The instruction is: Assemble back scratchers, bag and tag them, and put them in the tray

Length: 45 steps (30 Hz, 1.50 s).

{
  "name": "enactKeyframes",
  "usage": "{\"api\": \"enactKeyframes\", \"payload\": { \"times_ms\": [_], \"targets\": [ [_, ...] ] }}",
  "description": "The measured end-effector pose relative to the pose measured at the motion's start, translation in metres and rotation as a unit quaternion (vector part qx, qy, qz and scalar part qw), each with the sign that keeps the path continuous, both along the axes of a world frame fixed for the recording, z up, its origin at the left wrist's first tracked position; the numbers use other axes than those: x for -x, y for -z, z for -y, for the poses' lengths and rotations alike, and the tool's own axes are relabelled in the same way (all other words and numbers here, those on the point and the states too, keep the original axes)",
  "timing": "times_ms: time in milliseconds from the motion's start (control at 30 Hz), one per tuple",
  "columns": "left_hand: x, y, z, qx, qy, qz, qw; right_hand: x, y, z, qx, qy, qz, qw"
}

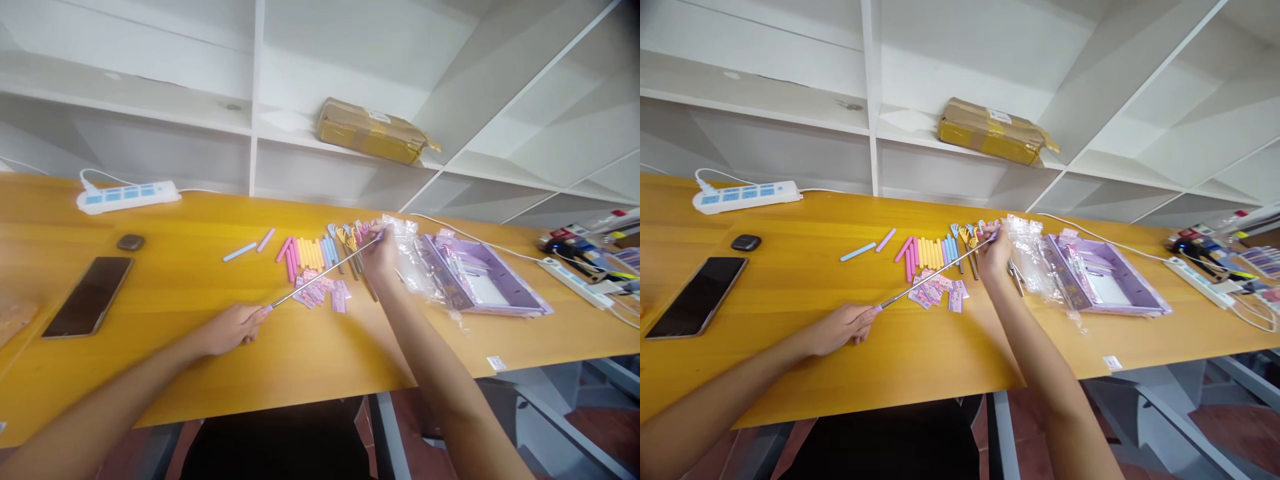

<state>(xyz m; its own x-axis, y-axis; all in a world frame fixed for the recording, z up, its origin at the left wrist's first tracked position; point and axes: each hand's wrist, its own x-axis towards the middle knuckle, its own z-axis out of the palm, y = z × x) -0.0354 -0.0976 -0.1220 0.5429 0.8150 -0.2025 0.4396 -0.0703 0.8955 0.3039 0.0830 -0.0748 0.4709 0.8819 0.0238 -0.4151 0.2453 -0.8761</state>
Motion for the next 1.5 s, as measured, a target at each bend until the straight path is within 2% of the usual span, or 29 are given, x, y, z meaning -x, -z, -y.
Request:
{"api": "enactKeyframes", "payload": {
  "times_ms": [33,133,200,267,333,600,733,967,1300,1433,1500],
  "targets": [
    [-0.001,0.001,0.000,0.004,-0.006,0.007,1.000,0.022,0.006,0.015,-0.006,-0.004,0.022,1.000],
    [-0.002,0.004,0.001,-0.002,-0.016,0.013,1.000,0.087,0.030,0.074,-0.001,-0.098,0.109,0.989],
    [-0.003,0.006,0.002,-0.015,-0.012,0.018,1.000,0.120,0.047,0.114,0.017,-0.157,0.134,0.978],
    [-0.005,0.008,0.002,-0.033,0.000,0.015,0.999,0.141,0.060,0.144,0.029,-0.191,0.134,0.972],
    [-0.005,0.009,0.003,-0.040,0.008,0.006,0.999,0.150,0.067,0.158,0.022,-0.195,0.120,0.973],
    [0.007,0.004,-0.007,0.010,0.022,0.024,0.999,0.143,0.079,0.140,0.008,-0.259,0.130,0.957],
    [0.013,-0.001,-0.012,0.019,0.021,-0.007,1.000,0.142,0.076,0.141,0.011,-0.294,0.134,0.946],
    [0.012,-0.003,-0.012,0.033,0.017,-0.033,0.999,0.139,0.065,0.135,0.008,-0.299,0.138,0.944],
    [0.007,-0.009,-0.013,0.025,-0.006,-0.047,0.999,0.141,0.067,0.130,0.027,-0.301,0.146,0.942],
    [0.013,0.002,-0.016,0.033,-0.024,-0.012,0.999,0.141,0.063,0.132,0.033,-0.372,0.176,0.911],
    [0.017,0.008,-0.018,0.045,-0.034,0.006,0.998,0.135,0.052,0.132,0.015,-0.446,0.231,0.864]
  ]
}}
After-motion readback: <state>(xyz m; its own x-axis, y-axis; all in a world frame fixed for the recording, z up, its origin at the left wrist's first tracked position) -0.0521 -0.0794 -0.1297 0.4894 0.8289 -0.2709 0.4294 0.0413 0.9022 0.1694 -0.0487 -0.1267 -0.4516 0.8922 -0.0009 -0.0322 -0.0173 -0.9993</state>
